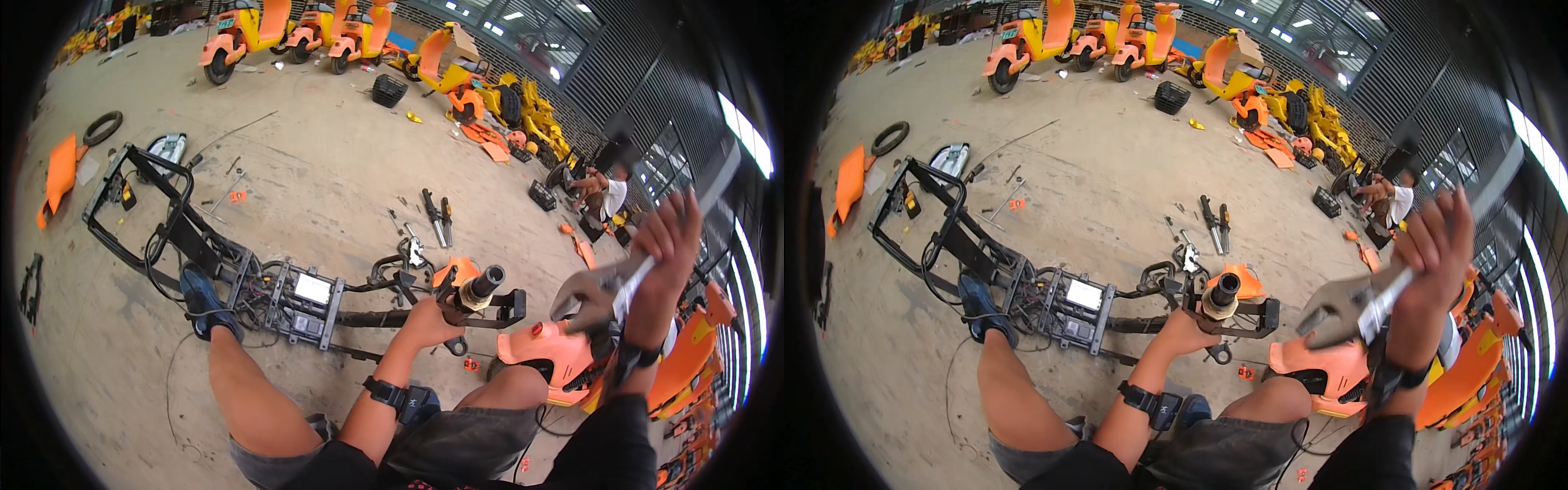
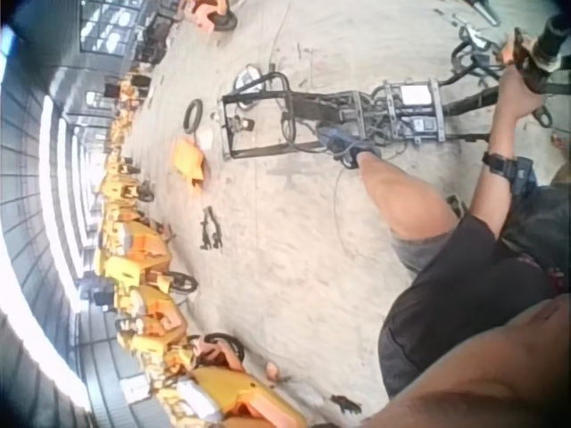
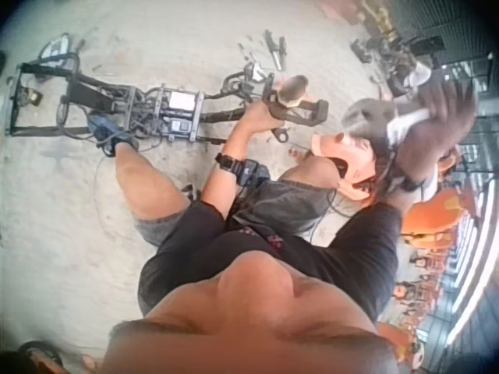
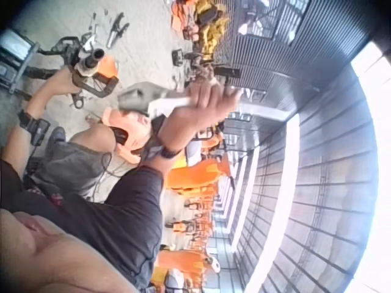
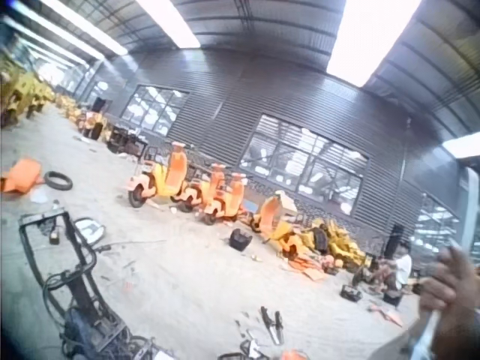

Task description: The person uses an adjustable wrench to tighten a bolt on the steering column of an electric scooter frame. The person repeatedly adjusts the wrench and applies force to secure the component.

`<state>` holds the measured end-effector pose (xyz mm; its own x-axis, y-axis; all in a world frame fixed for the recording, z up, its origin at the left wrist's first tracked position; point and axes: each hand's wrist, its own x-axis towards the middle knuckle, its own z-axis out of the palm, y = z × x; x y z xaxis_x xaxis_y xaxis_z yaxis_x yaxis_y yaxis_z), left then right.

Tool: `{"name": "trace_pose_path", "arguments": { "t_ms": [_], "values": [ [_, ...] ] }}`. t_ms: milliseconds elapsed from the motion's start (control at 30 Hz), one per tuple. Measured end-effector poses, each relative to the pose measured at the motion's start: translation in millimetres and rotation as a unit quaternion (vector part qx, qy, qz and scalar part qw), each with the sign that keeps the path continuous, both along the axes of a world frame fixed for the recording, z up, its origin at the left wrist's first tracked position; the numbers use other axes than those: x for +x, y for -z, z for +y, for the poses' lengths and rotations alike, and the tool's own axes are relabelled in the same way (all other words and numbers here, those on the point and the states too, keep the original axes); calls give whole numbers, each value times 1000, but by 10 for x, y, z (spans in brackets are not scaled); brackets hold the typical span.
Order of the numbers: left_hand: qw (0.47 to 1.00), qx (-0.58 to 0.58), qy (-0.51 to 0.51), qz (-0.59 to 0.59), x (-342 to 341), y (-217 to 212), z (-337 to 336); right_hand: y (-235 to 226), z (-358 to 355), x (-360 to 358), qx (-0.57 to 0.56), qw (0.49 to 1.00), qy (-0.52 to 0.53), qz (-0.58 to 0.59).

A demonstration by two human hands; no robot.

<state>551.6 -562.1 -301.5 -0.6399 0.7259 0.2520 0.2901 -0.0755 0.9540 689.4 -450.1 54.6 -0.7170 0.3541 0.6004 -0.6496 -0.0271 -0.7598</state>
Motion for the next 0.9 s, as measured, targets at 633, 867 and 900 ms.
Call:
{"name": "trace_pose_path", "arguments": {
  "t_ms": [633,867,900],
  "values": [
    [820,113,539,-155,1530,-1591,-909,664,-422,1161,283,883,-153,343],
    [844,331,296,-301,2279,-1391,-1091,832,-618,953,467,757,-351,291],
    [819,318,320,-356,2282,-1365,-1066,843,-644,972,486,758,-340,272]
  ]
}}
